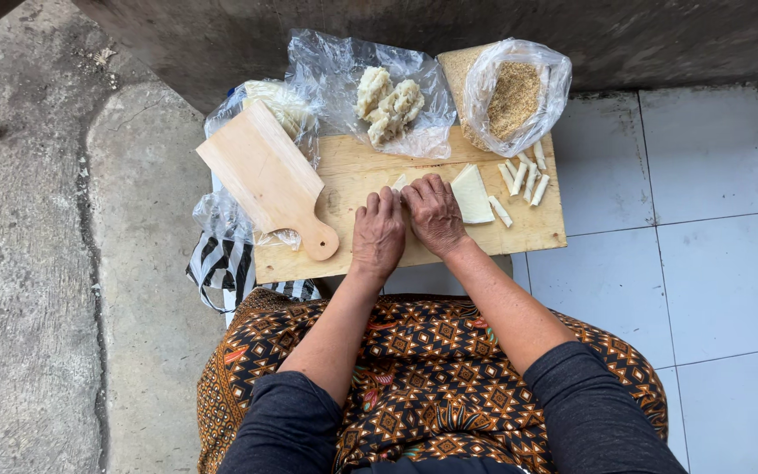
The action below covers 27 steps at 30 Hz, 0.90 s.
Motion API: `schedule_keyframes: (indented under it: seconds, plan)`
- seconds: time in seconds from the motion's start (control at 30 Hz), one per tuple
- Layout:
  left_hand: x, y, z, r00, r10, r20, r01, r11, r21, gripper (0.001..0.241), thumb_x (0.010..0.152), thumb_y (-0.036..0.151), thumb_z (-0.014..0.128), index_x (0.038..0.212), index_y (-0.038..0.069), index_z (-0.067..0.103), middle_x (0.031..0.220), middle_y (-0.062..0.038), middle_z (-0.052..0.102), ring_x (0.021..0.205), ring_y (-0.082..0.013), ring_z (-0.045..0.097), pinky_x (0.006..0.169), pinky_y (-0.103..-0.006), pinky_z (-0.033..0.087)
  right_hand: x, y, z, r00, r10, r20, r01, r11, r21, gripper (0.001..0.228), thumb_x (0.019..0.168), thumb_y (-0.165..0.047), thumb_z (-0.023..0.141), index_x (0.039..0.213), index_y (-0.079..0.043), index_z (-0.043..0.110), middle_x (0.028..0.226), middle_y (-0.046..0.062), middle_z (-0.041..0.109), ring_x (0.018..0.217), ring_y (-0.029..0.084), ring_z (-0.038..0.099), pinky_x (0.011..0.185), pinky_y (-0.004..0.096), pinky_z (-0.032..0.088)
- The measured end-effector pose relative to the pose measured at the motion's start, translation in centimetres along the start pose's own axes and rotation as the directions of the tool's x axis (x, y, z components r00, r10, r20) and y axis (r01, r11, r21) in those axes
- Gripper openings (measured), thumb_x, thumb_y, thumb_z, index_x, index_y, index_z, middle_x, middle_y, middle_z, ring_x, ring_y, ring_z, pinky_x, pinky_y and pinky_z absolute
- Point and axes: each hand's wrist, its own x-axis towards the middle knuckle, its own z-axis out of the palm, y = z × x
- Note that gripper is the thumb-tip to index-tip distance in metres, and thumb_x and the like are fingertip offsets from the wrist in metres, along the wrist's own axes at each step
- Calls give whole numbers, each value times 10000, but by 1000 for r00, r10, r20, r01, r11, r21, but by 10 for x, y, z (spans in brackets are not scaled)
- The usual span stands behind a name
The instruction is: The person places a filling onto triangular pieces of dough and rolls them into cylindrical shapes by hand on a wooden board.
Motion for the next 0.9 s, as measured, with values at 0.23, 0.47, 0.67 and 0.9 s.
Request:
schedule_keyframes:
  seconds: [0.23,0.47,0.67,0.9]
  plan:
    - [6,2,1,995,-5,98,1,999,42,436,831,148,604,1219,-48,644,1263,-148,557,1125,-322,541,831,-435,464,-2,3,7,999,33,-10,-33,999,-9,147,900,-56,677,1046,-44,664,1048,111,652,1075,290,592,906,407,490]
    - [14,1,4,989,-41,143,37,999,33,397,902,184,605,1236,-25,647,1309,-150,553,1150,-335,526,869,-479,453,-25,-7,0,994,-32,100,49,985,-164,555,887,-173,630,1394,47,599,1408,167,609,1332,279,499,1067,481,356]
    - [6,-1,3,996,-41,79,40,999,12,483,880,193,597,1316,-13,621,1356,-148,544,1203,-332,517,926,-488,439,-20,-4,15,992,14,122,19,963,-269,574,932,-237,631,1453,-4,561,1506,128,514,1421,284,406,1121,543,283]
    - [20,-8,10,989,-49,138,55,998,-38,471,962,218,577,1365,-26,584,1373,-144,541,1247,-347,494,944,-482,419,-13,2,10,993,100,69,-88,983,-160,589,945,-260,661,1458,15,571,1493,132,521,1400,289,419,1122,540,282]
